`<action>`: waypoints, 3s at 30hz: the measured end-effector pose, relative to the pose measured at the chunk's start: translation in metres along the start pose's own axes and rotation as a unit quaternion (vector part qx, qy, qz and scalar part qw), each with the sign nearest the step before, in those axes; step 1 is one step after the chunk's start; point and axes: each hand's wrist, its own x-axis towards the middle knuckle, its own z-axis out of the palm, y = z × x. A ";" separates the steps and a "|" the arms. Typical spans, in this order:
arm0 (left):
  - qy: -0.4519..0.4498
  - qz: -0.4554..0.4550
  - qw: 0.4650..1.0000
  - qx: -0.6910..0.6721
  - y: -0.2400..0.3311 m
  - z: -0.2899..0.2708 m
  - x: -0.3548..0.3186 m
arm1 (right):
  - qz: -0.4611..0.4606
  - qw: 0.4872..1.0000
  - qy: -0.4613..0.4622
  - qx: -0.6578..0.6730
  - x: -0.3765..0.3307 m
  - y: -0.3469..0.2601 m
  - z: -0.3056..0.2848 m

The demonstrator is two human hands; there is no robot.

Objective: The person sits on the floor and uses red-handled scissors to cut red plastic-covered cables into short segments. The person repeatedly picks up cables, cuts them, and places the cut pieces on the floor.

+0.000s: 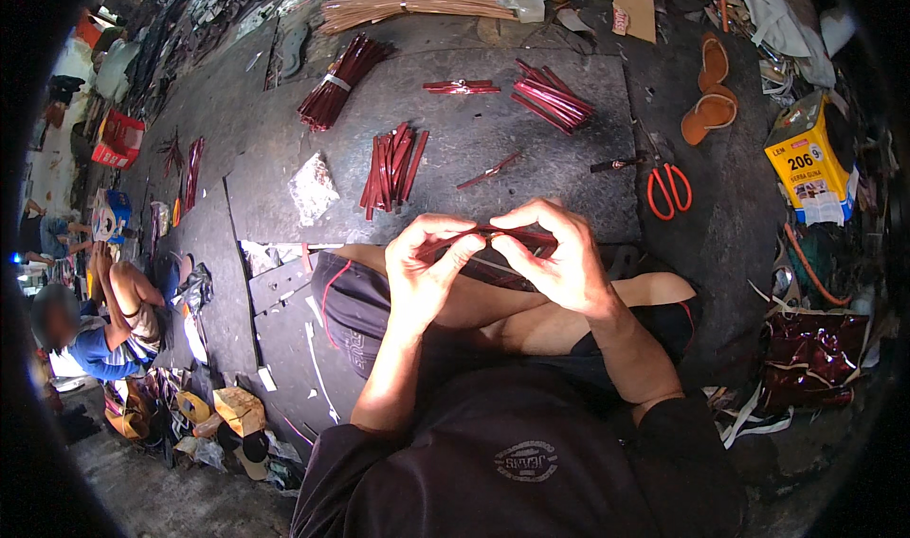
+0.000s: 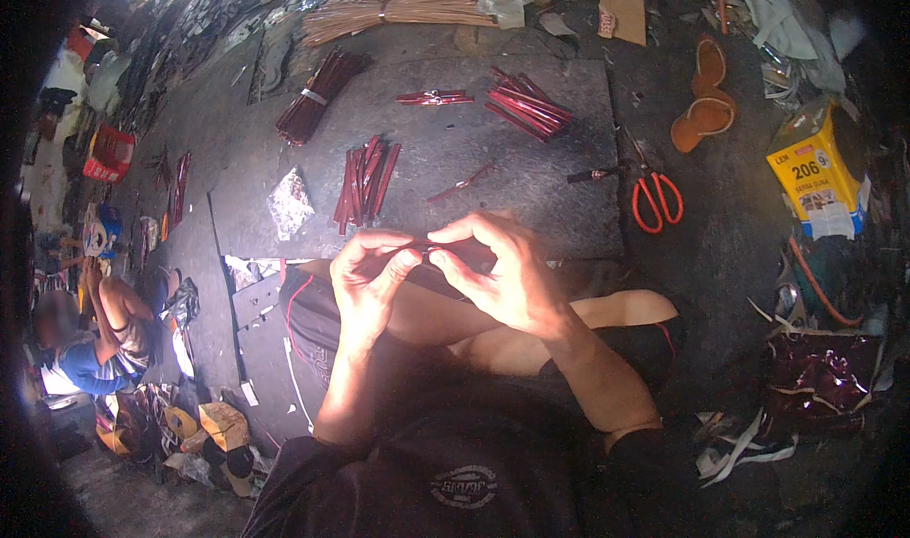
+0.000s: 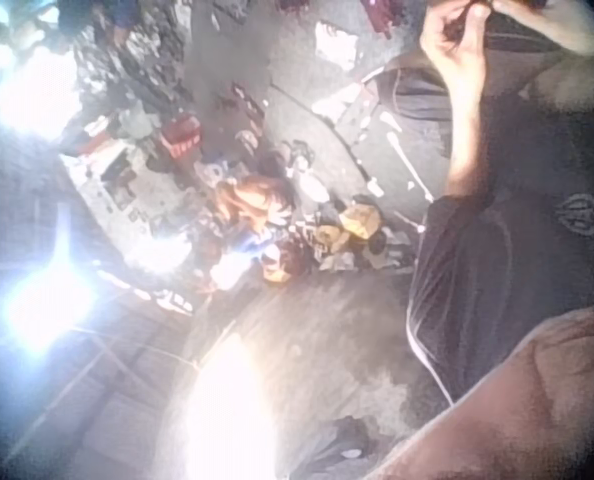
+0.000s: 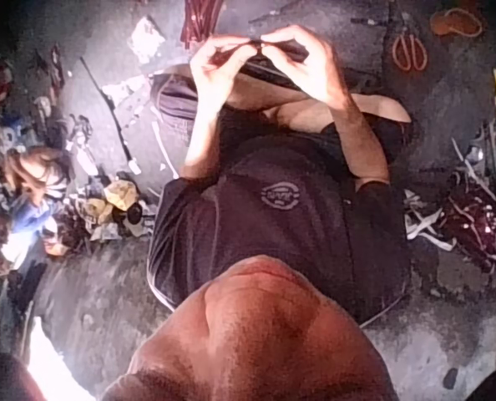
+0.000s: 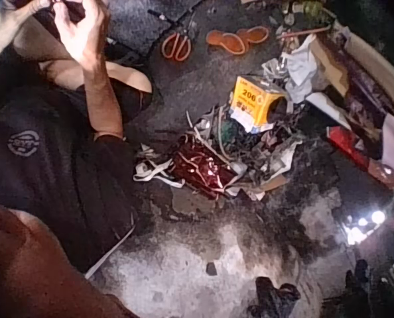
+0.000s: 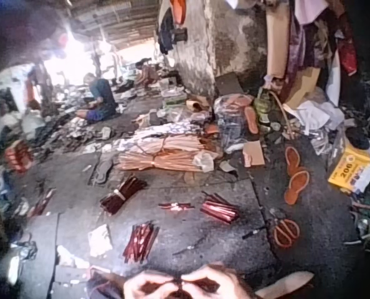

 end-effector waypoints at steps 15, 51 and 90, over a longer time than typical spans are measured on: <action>0.029 -0.199 0.964 -0.177 -0.008 -0.002 0.010 | 0.190 0.965 -0.063 0.172 0.006 0.013 -0.009; -0.018 -0.134 0.986 -0.096 -0.017 -0.003 0.001 | 0.078 0.992 -0.095 0.034 0.001 0.007 -0.010; 0.036 -0.235 0.888 -0.393 -0.016 -0.045 0.015 | 0.259 0.829 -0.058 0.491 0.007 0.028 -0.039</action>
